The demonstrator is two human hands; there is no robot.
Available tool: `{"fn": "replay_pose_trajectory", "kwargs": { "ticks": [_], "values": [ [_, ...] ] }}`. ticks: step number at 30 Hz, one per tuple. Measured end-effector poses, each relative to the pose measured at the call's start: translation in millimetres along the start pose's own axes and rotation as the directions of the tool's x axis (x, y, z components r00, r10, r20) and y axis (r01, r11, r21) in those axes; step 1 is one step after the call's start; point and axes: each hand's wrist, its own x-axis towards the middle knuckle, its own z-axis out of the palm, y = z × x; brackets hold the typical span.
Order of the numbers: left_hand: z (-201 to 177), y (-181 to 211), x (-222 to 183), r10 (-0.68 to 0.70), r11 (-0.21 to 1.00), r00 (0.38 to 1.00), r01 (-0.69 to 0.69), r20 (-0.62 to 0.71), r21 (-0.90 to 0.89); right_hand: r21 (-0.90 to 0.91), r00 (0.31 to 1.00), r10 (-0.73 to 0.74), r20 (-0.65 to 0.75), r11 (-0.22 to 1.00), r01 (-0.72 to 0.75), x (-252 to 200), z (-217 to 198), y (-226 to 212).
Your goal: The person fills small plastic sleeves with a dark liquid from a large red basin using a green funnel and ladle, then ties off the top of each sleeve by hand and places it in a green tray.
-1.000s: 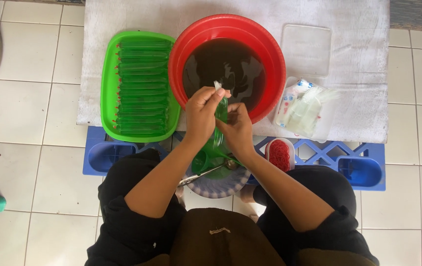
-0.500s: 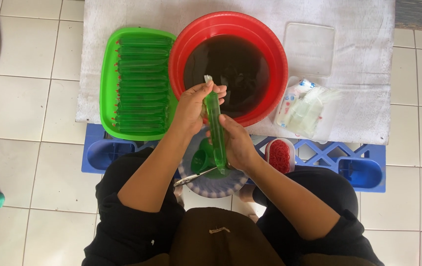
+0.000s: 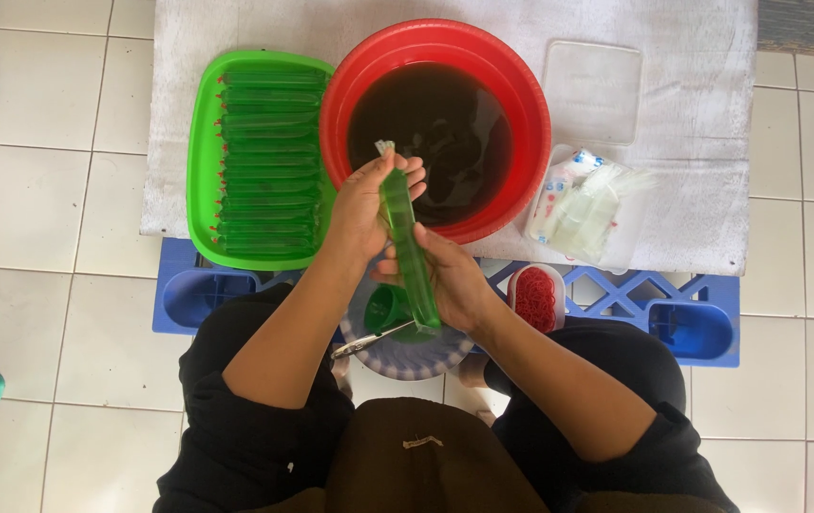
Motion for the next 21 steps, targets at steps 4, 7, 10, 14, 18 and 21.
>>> {"fn": "replay_pose_trajectory", "kwargs": {
  "ticks": [4,7,10,14,18,21],
  "values": [
    [-13.2,-3.3,9.3,-0.035,0.993,0.999,0.034,-0.003,-0.112,-0.206,0.989,-0.049,-0.141,0.978,0.02,6.0,0.2,-23.0],
    [-20.7,-19.8,11.9,-0.076,0.991,0.993,0.085,0.087,-0.102,-0.637,0.844,-0.509,-0.169,0.71,0.3,18.3,-10.9,-48.0],
    [-16.7,-35.5,9.0,-0.171,0.975,0.97,0.192,0.175,-0.111,-0.609,0.913,-0.368,-0.175,0.769,0.193,28.3,-9.4,-69.5],
    [-11.8,-40.9,-1.5,-0.271,0.926,0.911,0.335,0.31,-0.174,-0.364,0.996,-0.078,0.036,0.928,0.085,54.1,-36.7,-71.7],
    [0.6,-35.8,-12.9,-0.243,0.961,0.945,0.265,0.22,-0.075,-0.427,0.979,-0.203,-0.007,0.886,0.181,34.9,-19.7,-81.1],
    [12.6,-33.8,-25.0,-0.142,0.987,0.978,0.128,0.154,0.097,-0.567,0.928,-0.354,-0.115,0.791,0.231,30.4,-6.9,-78.4]
  ]
}}
